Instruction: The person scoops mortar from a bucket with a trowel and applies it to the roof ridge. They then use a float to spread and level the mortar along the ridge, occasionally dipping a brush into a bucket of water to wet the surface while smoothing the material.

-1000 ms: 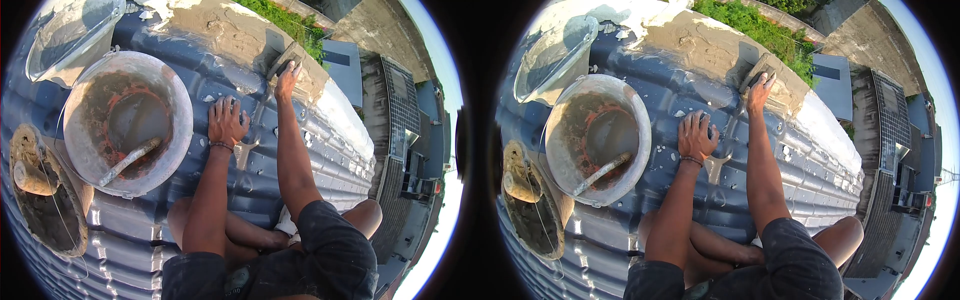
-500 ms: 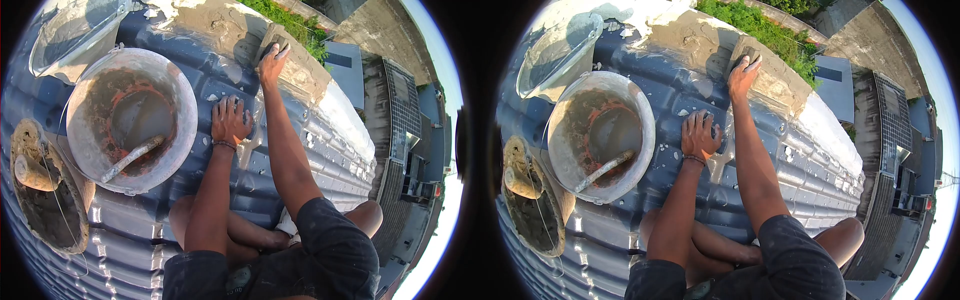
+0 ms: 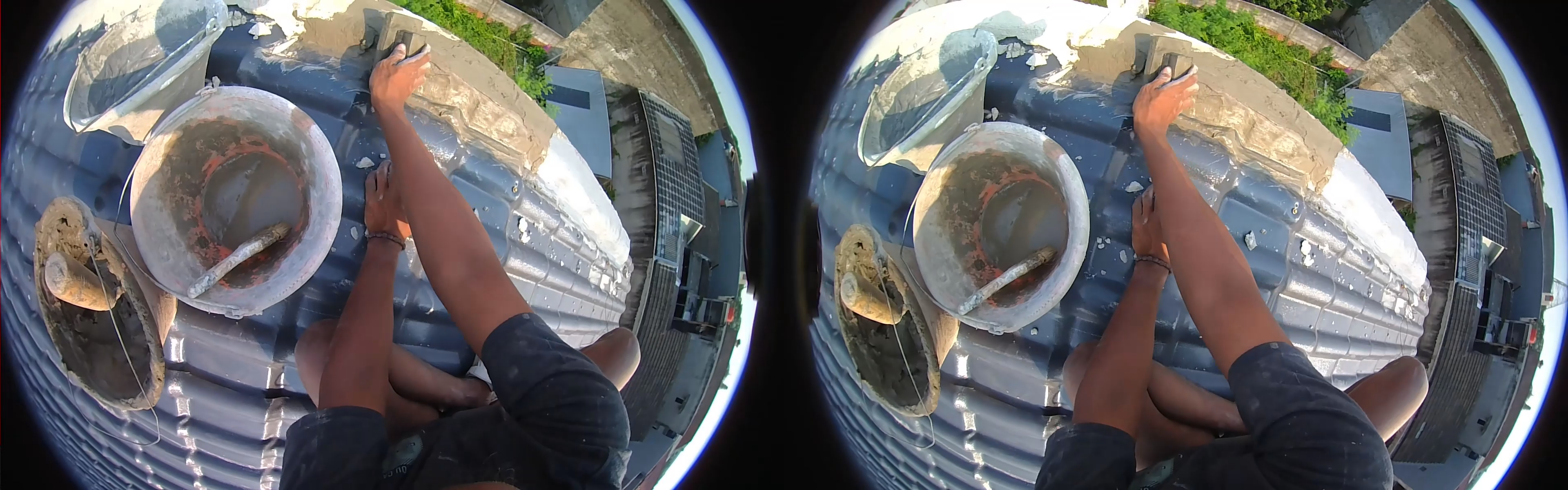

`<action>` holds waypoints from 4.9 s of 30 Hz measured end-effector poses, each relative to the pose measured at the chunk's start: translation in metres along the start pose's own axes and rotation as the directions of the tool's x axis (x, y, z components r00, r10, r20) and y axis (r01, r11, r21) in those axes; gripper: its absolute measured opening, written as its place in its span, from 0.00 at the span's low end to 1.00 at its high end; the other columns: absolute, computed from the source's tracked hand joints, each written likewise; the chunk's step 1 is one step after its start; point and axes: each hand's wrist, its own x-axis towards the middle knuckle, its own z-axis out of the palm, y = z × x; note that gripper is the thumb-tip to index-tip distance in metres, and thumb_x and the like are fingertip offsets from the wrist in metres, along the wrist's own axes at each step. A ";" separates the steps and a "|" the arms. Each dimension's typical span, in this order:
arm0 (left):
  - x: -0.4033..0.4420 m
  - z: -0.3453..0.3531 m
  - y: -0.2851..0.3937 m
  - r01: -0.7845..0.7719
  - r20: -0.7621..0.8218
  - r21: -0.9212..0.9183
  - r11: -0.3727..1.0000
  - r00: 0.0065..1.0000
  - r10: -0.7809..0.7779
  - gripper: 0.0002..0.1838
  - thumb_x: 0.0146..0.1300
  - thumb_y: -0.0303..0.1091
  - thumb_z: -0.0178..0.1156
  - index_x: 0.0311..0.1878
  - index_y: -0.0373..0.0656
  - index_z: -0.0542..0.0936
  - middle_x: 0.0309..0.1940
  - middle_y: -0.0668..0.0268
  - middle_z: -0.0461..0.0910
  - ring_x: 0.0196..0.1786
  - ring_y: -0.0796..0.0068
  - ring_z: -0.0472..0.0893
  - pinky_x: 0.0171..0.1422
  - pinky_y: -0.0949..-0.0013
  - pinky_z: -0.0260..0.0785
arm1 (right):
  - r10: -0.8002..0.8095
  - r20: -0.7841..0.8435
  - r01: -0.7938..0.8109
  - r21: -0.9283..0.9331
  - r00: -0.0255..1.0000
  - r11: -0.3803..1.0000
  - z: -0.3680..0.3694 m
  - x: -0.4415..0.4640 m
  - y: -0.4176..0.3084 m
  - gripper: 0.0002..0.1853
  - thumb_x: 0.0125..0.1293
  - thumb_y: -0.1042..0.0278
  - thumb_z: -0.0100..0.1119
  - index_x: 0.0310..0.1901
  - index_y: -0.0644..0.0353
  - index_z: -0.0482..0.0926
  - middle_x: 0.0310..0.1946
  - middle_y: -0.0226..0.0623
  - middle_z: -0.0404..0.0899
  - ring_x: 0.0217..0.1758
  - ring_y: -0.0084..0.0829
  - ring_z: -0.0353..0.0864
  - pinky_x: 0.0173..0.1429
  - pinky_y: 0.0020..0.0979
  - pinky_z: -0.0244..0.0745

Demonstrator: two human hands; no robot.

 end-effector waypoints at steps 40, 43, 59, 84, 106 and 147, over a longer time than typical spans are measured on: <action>0.005 -0.011 0.003 0.063 -0.049 -0.105 0.992 0.996 -0.069 0.17 0.59 0.42 0.62 0.47 0.41 0.83 0.57 0.57 0.77 0.62 0.56 0.73 0.67 0.51 0.65 | -0.774 0.182 0.726 -0.525 0.606 0.445 -0.021 0.219 0.003 0.27 0.73 0.50 0.52 0.58 0.68 0.65 0.56 0.55 0.69 0.63 0.58 0.68 0.58 0.50 0.76; 0.004 -0.009 0.004 0.059 -0.051 -0.110 0.992 0.997 -0.065 0.17 0.60 0.42 0.61 0.47 0.42 0.83 0.57 0.57 0.77 0.62 0.56 0.73 0.67 0.51 0.65 | -0.796 0.298 0.849 -0.227 0.528 0.478 -0.068 0.207 -0.018 0.29 0.74 0.52 0.55 0.61 0.73 0.66 0.54 0.62 0.72 0.58 0.62 0.72 0.62 0.53 0.68; 0.003 -0.008 0.004 0.069 -0.063 -0.121 0.990 0.995 -0.077 0.16 0.60 0.42 0.61 0.44 0.40 0.83 0.56 0.57 0.77 0.63 0.57 0.73 0.66 0.53 0.66 | -0.463 0.776 0.889 -0.455 0.428 0.060 -0.249 0.092 0.134 0.32 0.68 0.53 0.62 0.70 0.57 0.67 0.64 0.50 0.73 0.69 0.56 0.69 0.61 0.52 0.75; 0.004 -0.006 0.004 0.067 -0.097 -0.127 0.990 0.992 -0.079 0.14 0.59 0.41 0.62 0.40 0.40 0.83 0.54 0.57 0.79 0.62 0.58 0.74 0.65 0.52 0.67 | -0.731 0.342 0.679 -0.700 0.590 0.221 -0.168 0.146 0.085 0.27 0.60 0.56 0.68 0.59 0.55 0.72 0.57 0.48 0.71 0.59 0.59 0.70 0.53 0.54 0.76; 0.004 -0.007 0.003 0.083 -0.075 -0.117 0.990 0.993 -0.092 0.14 0.59 0.42 0.62 0.39 0.40 0.84 0.54 0.58 0.79 0.62 0.58 0.74 0.65 0.53 0.67 | -0.718 0.328 0.707 -0.632 0.614 0.316 -0.208 0.146 0.092 0.30 0.63 0.55 0.66 0.65 0.53 0.71 0.57 0.55 0.71 0.59 0.60 0.70 0.59 0.54 0.74; 0.003 -0.005 0.004 0.065 -0.083 -0.114 0.991 0.994 -0.075 0.15 0.59 0.42 0.62 0.40 0.40 0.84 0.54 0.58 0.78 0.62 0.57 0.73 0.65 0.52 0.67 | -0.773 0.440 0.802 -0.580 0.457 0.144 -0.069 0.124 0.019 0.28 0.60 0.55 0.68 0.60 0.49 0.71 0.52 0.47 0.69 0.59 0.50 0.71 0.42 0.49 0.80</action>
